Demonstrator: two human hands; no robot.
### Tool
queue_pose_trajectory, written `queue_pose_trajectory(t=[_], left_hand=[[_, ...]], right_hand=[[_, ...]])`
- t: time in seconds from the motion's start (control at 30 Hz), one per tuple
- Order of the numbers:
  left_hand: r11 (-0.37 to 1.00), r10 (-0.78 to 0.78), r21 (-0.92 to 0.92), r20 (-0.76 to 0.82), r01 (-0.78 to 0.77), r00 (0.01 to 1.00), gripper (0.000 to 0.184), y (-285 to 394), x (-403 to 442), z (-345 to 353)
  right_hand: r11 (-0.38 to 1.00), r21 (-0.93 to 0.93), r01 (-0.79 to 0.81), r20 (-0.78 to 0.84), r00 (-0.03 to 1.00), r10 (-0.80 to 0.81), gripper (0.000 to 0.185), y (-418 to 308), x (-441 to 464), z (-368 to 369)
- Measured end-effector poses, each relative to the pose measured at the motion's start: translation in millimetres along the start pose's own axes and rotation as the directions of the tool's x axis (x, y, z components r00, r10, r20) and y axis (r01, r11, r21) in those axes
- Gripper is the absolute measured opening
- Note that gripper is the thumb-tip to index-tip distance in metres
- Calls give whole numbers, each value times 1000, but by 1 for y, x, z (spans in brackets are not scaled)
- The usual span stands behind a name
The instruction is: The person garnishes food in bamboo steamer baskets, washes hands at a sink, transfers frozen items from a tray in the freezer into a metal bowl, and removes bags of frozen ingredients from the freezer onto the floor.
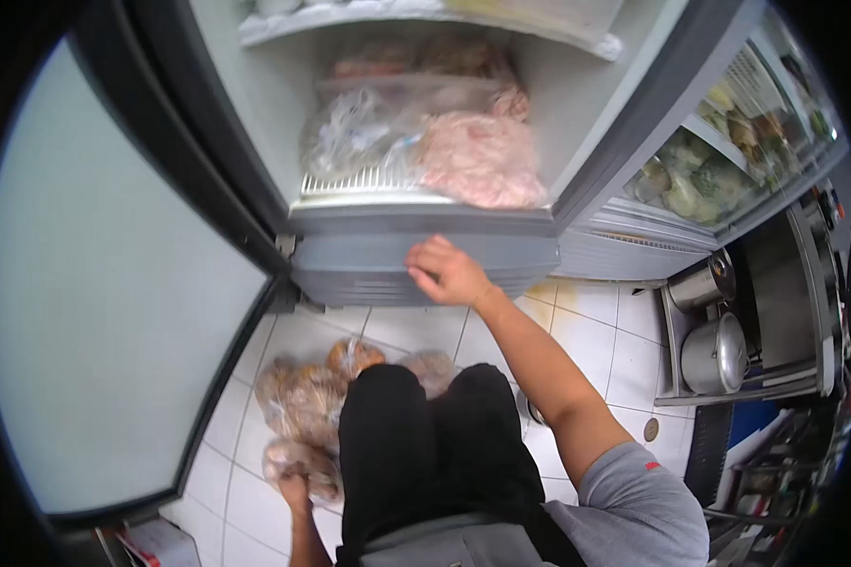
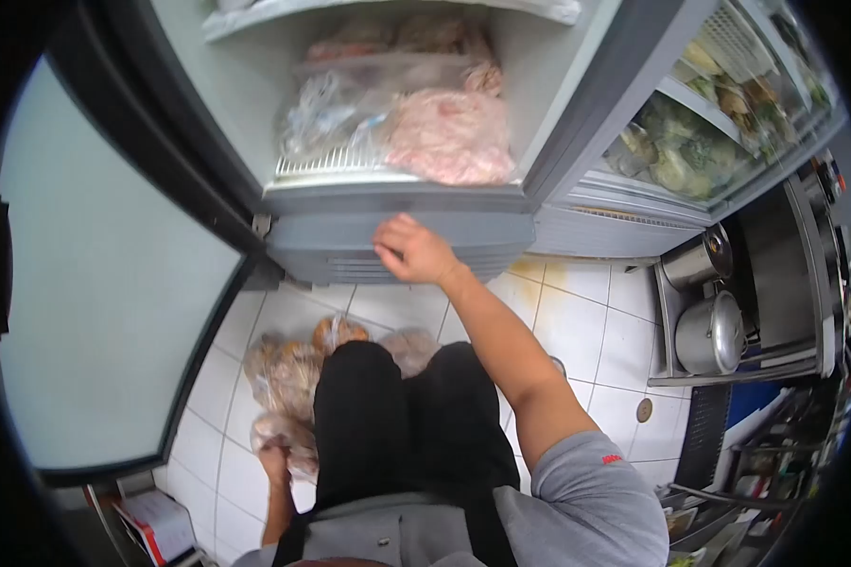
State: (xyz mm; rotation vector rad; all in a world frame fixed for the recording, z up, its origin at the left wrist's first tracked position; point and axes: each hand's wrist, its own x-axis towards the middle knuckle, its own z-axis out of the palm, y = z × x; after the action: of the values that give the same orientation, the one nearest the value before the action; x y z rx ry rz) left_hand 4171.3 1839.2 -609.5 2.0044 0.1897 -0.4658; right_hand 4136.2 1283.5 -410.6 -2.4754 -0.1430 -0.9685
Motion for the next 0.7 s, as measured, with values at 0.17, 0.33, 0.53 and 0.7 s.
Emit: queue_pose_trajectory(t=[0.17,0.33,0.53,0.7], left_hand=[[804,588,-110,0,-585,809,21,212,3,93],[11,999,-15,42,-1000,10,14,434,34,224],[26,991,341,112,-940,68,27,485,64,321],[103,979,389,125,-916,163,27,486,64,325]], right_hand=[[995,81,-66,-33,997,68,4,1,0,8],[968,-247,34,-343,931,-120,4,-12,99,-45],[739,-229,-634,-540,714,445,26,159,217,-121],[582,-617,-529,-233,830,508,38,252,289,-124]])
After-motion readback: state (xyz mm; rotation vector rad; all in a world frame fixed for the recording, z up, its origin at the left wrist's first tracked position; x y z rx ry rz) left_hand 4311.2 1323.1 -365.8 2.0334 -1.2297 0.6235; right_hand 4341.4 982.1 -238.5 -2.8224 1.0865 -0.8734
